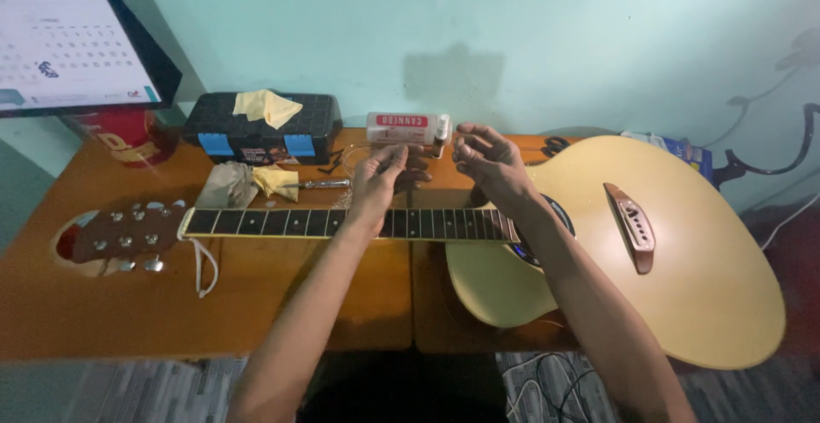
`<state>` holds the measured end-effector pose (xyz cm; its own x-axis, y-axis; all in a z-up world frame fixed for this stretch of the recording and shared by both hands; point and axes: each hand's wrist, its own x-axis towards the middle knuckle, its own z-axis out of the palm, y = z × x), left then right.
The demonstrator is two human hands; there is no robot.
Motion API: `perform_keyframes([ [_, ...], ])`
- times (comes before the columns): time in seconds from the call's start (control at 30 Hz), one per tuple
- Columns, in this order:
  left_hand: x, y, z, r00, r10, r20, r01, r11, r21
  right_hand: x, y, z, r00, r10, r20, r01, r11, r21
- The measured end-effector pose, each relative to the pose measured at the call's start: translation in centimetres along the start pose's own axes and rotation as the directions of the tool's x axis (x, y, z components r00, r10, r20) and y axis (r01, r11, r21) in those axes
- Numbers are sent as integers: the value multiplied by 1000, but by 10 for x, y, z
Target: The person replaces the strings on an acoustic guitar. They thread a new string through the bridge, pull it taut, and wind it onto the tuning peg at the headstock. This process is repeated for multiple strings.
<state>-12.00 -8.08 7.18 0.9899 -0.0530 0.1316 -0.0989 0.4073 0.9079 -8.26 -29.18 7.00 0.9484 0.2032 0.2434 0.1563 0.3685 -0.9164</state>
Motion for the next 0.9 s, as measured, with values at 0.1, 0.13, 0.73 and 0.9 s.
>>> perform_keyframes([
  [0.1,-18,0,14,993,74,-89,-64,991,114,6,19,-17,999,-46,29,46,999,17],
  [0.13,-20,0,15,992,80,-96,-69,991,113,3,20,-14,998,-45,39,44,999,18],
  [0.73,10,-39,-1,980,190,-64,-170,957,235,-25,-11,16,979,-191,-76,158,936,-316],
  [0.9,18,-42,-2,882,444,155,-460,747,480,-12,-5,13,983,-130,-126,19,768,-640],
])
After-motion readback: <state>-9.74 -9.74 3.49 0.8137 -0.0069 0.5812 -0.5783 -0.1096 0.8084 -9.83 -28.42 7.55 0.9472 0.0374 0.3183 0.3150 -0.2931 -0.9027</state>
